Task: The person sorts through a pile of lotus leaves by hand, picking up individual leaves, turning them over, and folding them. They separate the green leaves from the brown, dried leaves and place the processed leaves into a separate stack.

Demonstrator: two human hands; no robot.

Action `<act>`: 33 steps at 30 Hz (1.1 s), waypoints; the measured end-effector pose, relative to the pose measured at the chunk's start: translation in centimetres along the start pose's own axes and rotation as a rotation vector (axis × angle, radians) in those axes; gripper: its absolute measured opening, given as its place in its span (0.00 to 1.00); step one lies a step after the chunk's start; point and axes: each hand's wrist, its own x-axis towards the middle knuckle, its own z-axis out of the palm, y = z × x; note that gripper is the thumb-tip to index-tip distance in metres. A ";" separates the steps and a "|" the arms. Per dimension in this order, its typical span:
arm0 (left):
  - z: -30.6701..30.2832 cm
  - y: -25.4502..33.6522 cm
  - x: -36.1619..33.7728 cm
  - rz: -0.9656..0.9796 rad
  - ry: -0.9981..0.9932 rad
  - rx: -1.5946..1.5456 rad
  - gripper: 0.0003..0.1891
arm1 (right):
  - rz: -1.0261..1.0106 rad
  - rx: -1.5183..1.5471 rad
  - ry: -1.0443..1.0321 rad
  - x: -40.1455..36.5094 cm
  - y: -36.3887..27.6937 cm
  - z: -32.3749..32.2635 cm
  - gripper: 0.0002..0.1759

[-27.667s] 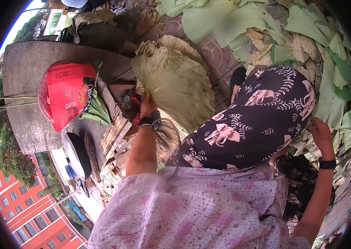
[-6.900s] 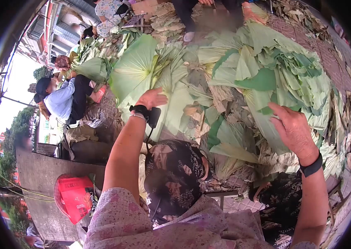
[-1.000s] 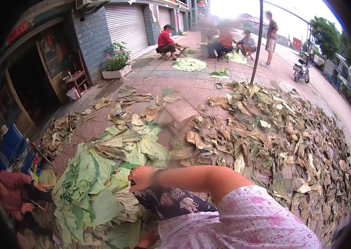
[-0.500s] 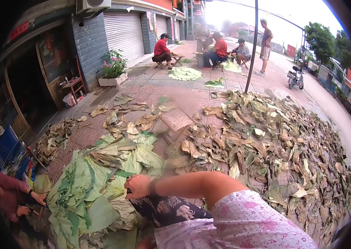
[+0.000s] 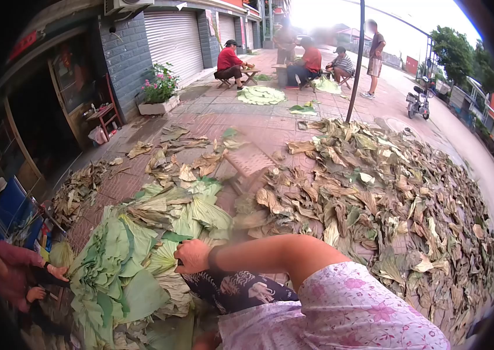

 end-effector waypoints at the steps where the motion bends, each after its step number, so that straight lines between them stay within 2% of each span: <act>1: 0.1 -0.3 0.1 0.013 -0.015 -0.005 0.25 | -0.002 0.008 0.008 0.0 0.0 0.2 0.24; 4: 1.1 -2.0 0.2 0.015 -0.035 0.004 0.26 | -0.005 0.030 0.048 -0.3 0.1 0.0 0.24; 9: -2.8 2.5 -1.2 -0.007 -0.020 0.101 0.26 | -0.017 0.040 0.047 -0.2 0.2 0.1 0.24; 12: -3.2 1.9 -0.3 -0.001 -0.076 0.196 0.28 | -0.014 0.049 0.038 -0.2 0.0 -0.4 0.25; 21: -4.3 3.4 -0.6 -0.118 -0.113 0.122 0.28 | -0.014 0.037 0.030 0.0 -0.3 -0.1 0.24; 33: -4.9 4.2 -0.4 -0.127 -0.150 0.151 0.28 | -0.002 0.068 0.029 -0.1 -0.3 -0.5 0.25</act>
